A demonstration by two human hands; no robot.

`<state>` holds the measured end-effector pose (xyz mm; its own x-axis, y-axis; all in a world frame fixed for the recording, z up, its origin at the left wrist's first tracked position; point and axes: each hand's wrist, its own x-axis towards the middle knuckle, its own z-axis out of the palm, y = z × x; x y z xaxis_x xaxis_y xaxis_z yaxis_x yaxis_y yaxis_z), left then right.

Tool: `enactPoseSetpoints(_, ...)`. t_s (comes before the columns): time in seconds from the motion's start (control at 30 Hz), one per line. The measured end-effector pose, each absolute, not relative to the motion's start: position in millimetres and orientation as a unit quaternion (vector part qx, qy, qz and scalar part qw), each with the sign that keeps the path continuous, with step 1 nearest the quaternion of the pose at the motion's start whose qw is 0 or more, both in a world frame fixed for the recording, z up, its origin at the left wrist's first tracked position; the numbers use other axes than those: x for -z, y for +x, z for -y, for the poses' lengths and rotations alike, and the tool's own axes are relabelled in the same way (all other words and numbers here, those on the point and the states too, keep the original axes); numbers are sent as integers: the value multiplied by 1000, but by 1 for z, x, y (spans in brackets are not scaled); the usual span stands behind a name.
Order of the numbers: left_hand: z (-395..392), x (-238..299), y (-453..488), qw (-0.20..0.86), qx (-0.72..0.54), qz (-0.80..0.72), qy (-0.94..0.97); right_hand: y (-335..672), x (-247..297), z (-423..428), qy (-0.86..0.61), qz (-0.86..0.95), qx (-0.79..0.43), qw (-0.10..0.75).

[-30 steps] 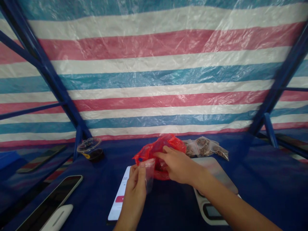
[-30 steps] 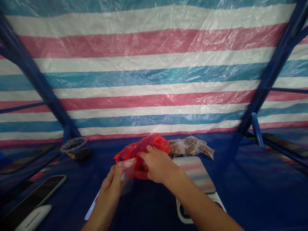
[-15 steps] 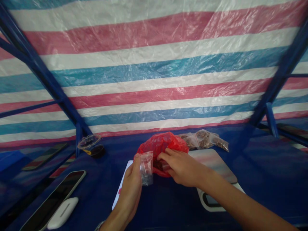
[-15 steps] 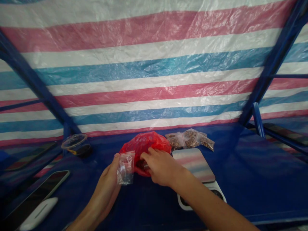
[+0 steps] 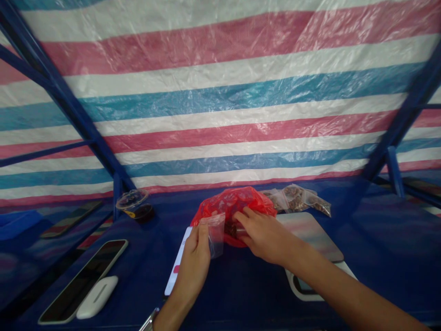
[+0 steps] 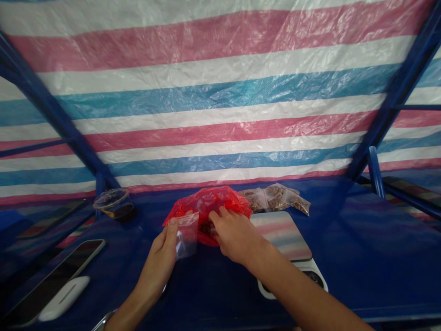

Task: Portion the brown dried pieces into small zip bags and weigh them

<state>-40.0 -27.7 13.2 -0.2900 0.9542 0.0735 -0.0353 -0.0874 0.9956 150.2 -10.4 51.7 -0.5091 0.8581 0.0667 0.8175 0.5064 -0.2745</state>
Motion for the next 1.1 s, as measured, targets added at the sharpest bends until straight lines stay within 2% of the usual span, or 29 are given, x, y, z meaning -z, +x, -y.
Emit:
enactPoseSetpoints(0.17,29,-12,-43,406,-577,-551,445,156,-51,10,-500,853,-127,79)
enactPoseSetpoints(0.33,42,-13,-28,412,-579,-548,443,150,-58,1,-525,842,-100,66)
enactPoseSetpoints(0.53,32,-5,-10,407,-524,-572,481,140,-54,-19,-522,845,-101,66)
enactPoseSetpoints(0.8,21,0,-8,510,-584,-531,342,150,-33,-26,-539,829,-117,97)
enactPoseSetpoints(1.1,15,-15,2,575,-663,-424,222,157,-23,-26,-520,830,-145,143)
